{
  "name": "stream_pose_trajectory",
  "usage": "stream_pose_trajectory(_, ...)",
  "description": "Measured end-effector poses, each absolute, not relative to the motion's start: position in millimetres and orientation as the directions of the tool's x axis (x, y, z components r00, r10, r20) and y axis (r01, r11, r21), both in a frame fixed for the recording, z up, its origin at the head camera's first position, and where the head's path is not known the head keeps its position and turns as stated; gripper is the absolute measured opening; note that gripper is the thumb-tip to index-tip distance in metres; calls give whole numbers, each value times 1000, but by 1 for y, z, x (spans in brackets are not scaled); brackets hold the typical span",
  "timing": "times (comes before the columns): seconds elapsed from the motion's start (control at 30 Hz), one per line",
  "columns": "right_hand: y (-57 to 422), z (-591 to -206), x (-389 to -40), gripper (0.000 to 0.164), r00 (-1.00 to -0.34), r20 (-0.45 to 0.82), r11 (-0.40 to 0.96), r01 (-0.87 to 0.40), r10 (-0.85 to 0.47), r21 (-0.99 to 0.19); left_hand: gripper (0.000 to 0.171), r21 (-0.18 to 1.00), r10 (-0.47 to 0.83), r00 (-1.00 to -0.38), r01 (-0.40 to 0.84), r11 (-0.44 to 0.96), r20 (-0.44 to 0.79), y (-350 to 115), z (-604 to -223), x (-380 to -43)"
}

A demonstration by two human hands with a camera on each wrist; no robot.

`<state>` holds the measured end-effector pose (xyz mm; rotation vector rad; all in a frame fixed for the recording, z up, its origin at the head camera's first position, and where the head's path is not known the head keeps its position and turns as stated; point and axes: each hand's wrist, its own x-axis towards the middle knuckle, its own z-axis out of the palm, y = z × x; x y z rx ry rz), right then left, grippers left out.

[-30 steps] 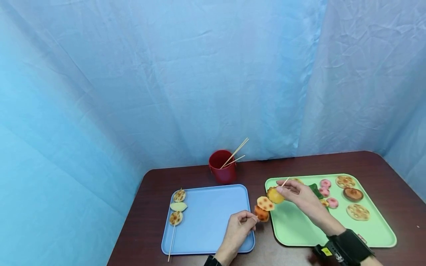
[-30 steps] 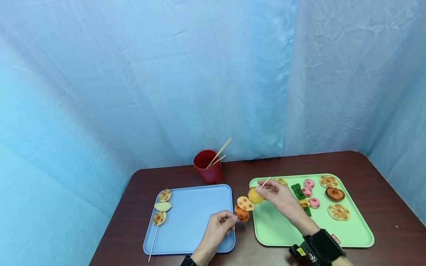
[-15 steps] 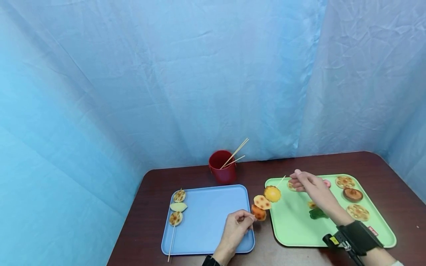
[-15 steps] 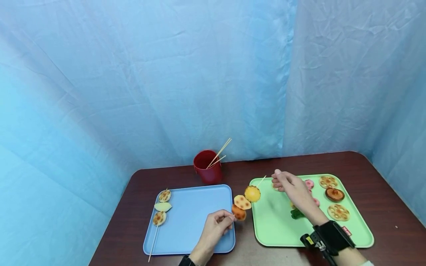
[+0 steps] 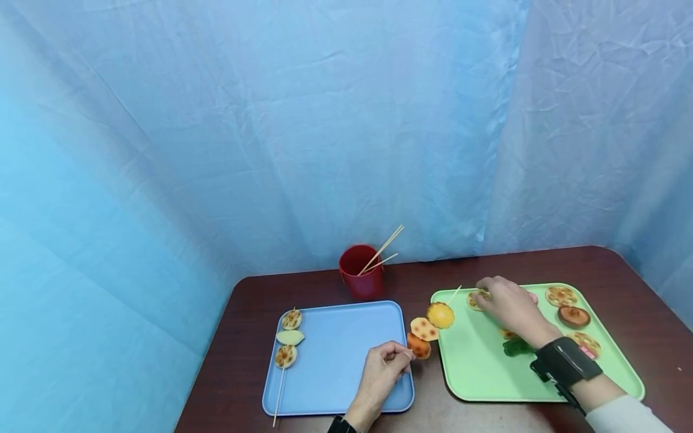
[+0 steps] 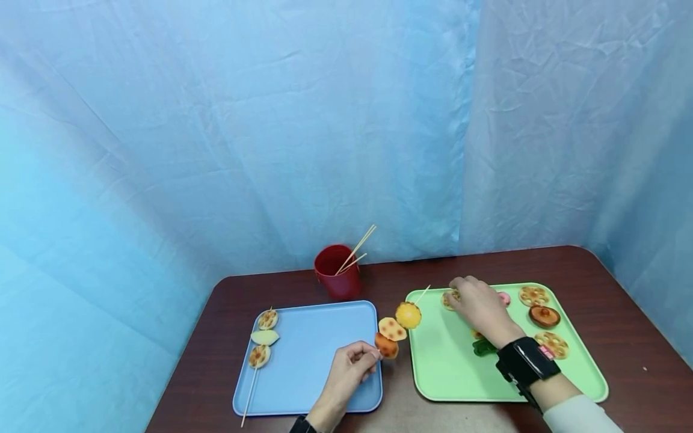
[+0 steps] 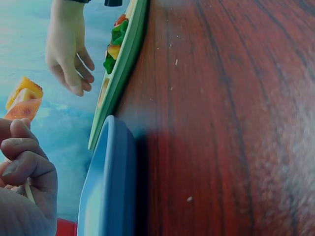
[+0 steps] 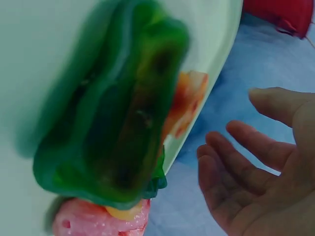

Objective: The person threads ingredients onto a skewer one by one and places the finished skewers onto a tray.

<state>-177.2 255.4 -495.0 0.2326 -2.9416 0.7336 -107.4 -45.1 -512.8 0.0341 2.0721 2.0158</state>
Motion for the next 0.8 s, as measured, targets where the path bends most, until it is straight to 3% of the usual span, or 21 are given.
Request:
stream_pose_trajectory(0.37,256,-506,-184,34,-980,131,905,-189,-149,-381,13,987,184,-970,-152,47,-158,-47,-514,-108)
stream_pose_trajectory(0.8,255,-506,-183,25,-983,96,899,-182,-156,-398,12,985,187,-967,-163,52,-170,-47,-513,-107)
